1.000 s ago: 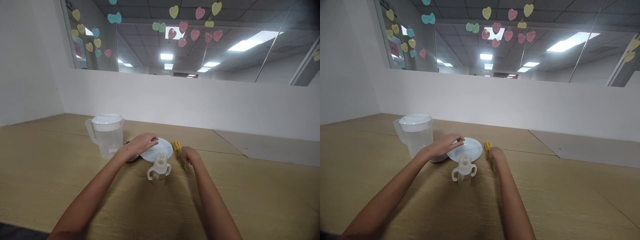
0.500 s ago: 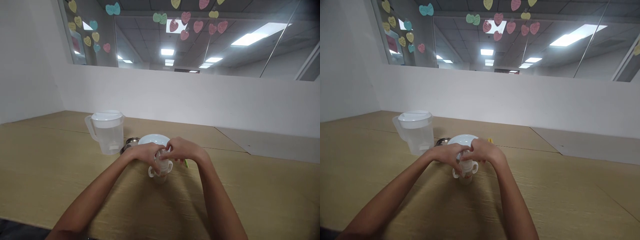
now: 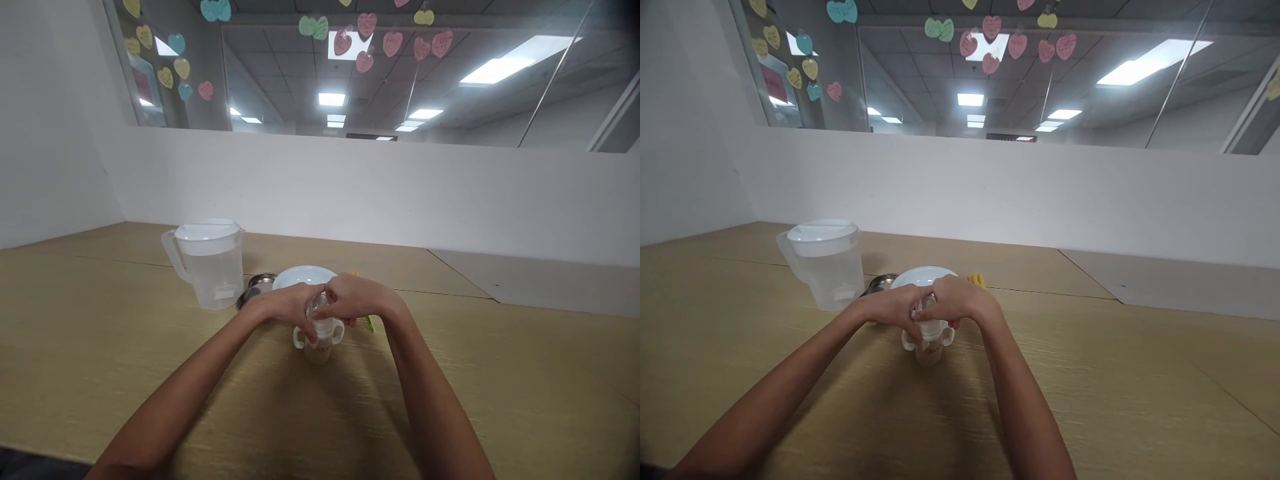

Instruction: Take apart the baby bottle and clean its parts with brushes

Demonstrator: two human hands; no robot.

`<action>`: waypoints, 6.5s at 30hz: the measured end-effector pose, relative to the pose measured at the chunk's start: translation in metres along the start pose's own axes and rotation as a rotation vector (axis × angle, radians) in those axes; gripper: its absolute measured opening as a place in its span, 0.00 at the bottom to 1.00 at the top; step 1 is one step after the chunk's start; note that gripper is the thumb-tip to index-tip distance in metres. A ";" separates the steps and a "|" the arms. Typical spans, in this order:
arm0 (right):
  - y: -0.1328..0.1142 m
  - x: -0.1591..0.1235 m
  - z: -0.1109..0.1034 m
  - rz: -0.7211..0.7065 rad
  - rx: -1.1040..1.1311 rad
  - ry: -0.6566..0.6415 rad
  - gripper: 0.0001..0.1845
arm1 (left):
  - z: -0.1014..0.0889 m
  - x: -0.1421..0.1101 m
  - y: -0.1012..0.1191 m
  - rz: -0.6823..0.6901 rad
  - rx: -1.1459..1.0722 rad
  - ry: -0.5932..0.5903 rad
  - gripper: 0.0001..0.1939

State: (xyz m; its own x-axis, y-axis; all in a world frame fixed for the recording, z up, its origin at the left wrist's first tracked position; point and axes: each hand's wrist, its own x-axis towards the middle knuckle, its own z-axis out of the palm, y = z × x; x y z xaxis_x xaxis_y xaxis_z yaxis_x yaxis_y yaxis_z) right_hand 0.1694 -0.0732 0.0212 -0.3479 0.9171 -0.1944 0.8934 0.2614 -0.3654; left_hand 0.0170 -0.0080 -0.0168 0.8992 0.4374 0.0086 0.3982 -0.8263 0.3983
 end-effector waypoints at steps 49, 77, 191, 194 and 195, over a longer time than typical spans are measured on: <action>0.011 -0.007 -0.007 -0.021 0.133 -0.030 0.22 | 0.001 0.000 -0.020 -0.075 -0.019 -0.143 0.35; 0.047 0.047 0.014 0.117 -0.081 0.358 0.22 | -0.001 0.003 -0.019 -0.063 -0.032 -0.201 0.17; -0.001 0.012 0.016 -0.020 -0.216 0.030 0.19 | 0.009 0.004 -0.020 -0.032 -0.022 -0.158 0.20; 0.004 0.012 0.015 -0.118 -0.221 0.016 0.23 | 0.010 0.004 -0.023 -0.017 -0.071 -0.177 0.18; 0.006 0.012 0.015 -0.133 -0.215 0.016 0.23 | 0.010 0.004 -0.024 -0.027 -0.073 -0.176 0.18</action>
State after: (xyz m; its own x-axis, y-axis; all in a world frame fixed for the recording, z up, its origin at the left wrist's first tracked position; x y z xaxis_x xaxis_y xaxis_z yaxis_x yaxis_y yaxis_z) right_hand 0.1664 -0.0654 0.0033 -0.4638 0.8744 -0.1425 0.8804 0.4368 -0.1848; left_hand 0.0134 0.0098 -0.0357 0.9089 0.3848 -0.1606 0.4137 -0.7845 0.4619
